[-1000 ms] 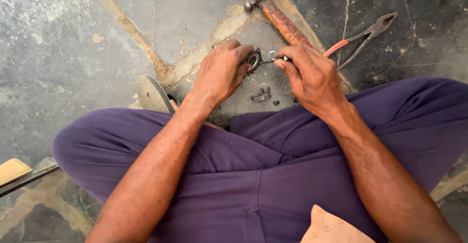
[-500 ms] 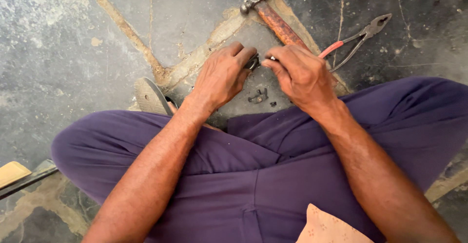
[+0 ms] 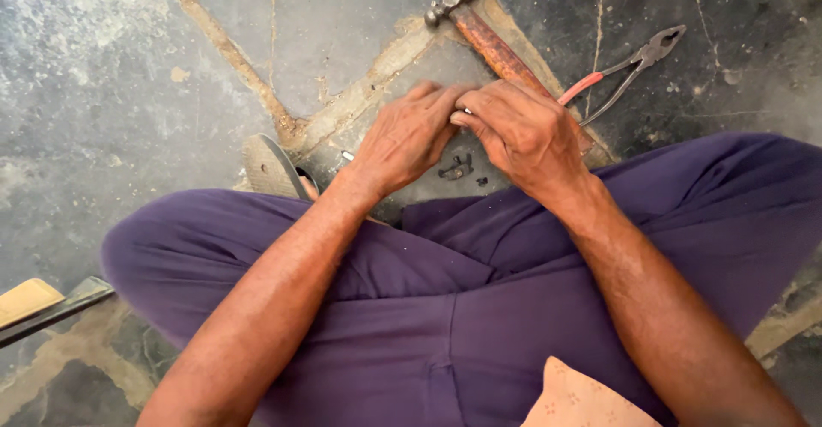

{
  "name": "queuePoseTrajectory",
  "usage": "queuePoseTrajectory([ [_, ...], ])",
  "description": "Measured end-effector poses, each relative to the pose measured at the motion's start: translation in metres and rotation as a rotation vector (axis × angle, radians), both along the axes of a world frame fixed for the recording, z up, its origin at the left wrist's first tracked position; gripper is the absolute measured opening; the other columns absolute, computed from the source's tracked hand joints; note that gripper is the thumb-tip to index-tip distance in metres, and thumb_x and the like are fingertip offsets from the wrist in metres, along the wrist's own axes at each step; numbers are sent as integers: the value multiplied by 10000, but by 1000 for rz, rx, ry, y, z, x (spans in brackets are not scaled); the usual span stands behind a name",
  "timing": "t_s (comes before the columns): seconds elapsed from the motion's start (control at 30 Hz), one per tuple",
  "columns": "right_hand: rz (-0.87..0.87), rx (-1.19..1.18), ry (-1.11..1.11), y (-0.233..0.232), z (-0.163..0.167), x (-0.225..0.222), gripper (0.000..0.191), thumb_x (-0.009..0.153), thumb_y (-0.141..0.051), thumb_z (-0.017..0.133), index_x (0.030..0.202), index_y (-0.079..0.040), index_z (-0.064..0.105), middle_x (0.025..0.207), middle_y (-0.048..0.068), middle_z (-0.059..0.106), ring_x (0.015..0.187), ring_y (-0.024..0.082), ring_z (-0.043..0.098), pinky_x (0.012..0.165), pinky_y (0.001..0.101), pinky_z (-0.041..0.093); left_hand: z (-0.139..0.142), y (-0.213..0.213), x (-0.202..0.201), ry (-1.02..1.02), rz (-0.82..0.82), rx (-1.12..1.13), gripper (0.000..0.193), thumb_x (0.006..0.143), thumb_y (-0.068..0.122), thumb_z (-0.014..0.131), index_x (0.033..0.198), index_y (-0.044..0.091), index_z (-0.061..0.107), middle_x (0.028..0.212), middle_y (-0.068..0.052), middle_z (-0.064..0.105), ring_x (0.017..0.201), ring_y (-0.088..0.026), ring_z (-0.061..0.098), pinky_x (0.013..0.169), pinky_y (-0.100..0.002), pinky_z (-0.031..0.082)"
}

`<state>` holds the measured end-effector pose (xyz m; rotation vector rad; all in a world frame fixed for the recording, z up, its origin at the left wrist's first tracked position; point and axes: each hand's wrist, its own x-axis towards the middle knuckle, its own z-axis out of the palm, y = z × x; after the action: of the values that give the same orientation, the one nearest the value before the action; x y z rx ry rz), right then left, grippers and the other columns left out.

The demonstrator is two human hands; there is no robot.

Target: The person sits on the floor and uses a hammer to shape and assemble small metal parts, including a metal ring and a square metal piece. They repeatedly strike the parts and adjust their positions, occasionally using pliers to hold components.

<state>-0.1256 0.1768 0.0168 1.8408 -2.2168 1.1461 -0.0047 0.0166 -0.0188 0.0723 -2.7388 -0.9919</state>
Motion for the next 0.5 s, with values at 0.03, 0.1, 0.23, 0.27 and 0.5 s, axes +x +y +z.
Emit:
queuePoseTrajectory([
  [0.03,-5,0,16,1,-1,0,191,991,-134,795,1116,-27,698,1033,107,722,949,306,709,809,395,565,-2,0,0,-1,3,14,402,978,121,626,1369,54,563,1104,-104,701,1074,-321,630,838,-440,527],
  [0.1,-13,5,46,2,-3,-1,188,1021,-163,775,1138,-40,694,1056,106,730,973,291,716,826,389,576,-4,1,-1,22,12,-32,310,964,118,625,1269,71,602,1114,-105,710,1079,-317,629,844,-434,540],
  [0.23,-84,23,-9,8,-11,-13,349,1065,-251,702,1303,-10,618,1070,151,681,958,313,706,818,402,574,-5,2,-2,-1,47,-46,161,989,183,636,1114,83,644,1087,-92,731,1048,-324,639,757,-445,536],
  [0.27,-143,46,-98,9,-15,-16,342,1106,-242,669,1345,-10,593,1090,152,666,963,303,704,825,401,578,-5,2,-3,-20,73,-20,157,1000,195,633,1121,96,652,1062,-88,731,1027,-322,644,766,-451,535],
  [0.5,-268,304,86,10,-45,-26,572,915,-204,803,1363,38,541,1216,223,534,1072,403,580,911,489,492,-5,-1,-5,11,146,-13,147,1016,215,630,1117,109,651,1040,-77,727,995,-317,664,789,-451,539],
])
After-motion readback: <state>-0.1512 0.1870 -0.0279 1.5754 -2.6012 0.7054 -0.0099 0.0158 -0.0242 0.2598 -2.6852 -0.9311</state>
